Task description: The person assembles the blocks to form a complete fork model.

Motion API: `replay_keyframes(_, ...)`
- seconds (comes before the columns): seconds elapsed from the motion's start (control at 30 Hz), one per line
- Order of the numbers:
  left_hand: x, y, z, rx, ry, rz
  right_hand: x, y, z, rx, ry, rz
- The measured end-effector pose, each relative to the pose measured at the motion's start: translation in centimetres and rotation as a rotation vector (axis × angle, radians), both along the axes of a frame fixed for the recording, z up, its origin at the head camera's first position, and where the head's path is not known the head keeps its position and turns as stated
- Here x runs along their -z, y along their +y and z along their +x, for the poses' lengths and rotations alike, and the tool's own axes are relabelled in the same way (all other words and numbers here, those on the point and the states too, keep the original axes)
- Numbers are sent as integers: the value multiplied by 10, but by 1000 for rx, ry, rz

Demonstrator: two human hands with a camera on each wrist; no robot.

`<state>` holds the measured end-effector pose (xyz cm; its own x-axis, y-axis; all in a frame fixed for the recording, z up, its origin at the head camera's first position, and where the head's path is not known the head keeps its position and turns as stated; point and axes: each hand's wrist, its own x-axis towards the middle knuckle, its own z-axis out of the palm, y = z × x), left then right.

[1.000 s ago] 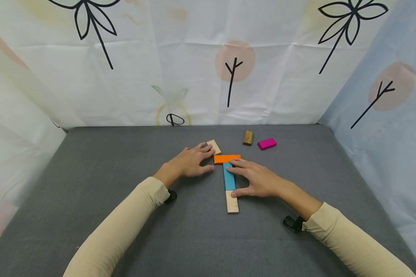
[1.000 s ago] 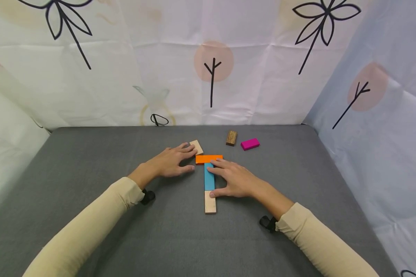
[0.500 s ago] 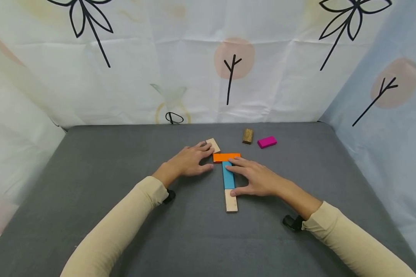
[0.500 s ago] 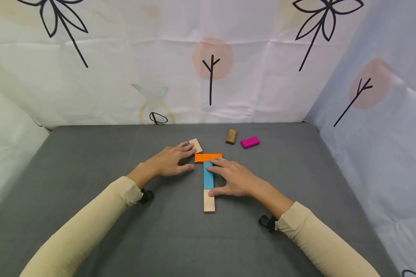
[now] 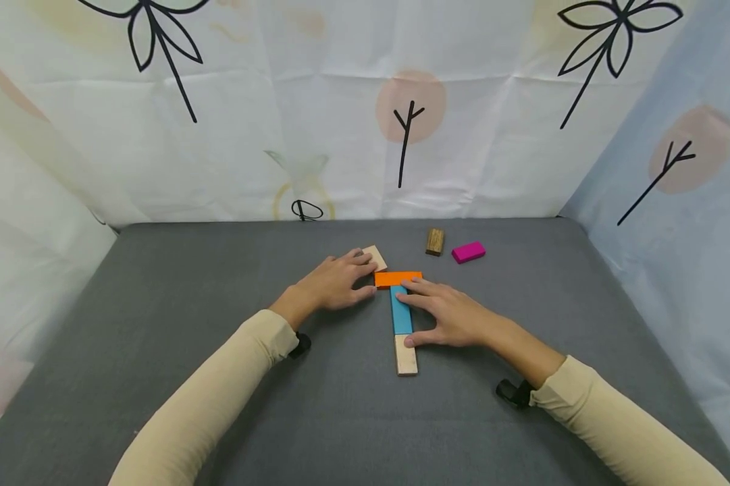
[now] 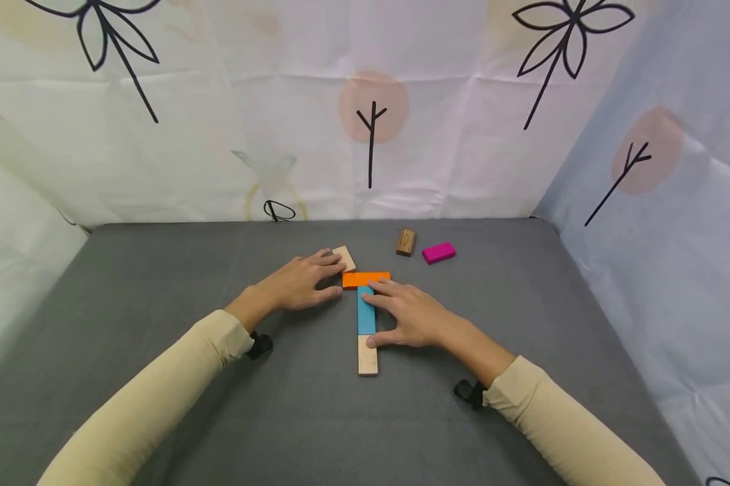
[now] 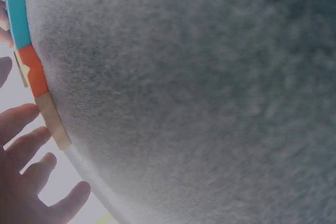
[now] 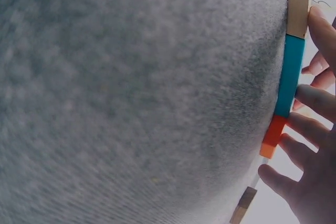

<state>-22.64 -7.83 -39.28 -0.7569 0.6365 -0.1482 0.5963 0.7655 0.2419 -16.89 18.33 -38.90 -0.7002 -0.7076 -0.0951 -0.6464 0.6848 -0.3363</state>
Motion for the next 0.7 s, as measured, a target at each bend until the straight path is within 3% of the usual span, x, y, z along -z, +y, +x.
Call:
replay_keyframes(0.23, -4, -1, 7, 34, 52, 31, -2, -2, 0, -4, 9, 33)
replay_keyframes(0.5, -4, 2, 29, 182, 107, 31, -2, -3, 1, -5, 29, 35)
replay_keyframes(0.7, -3, 6, 42, 210, 99, 1, -1, 0, 1, 9, 32, -5)
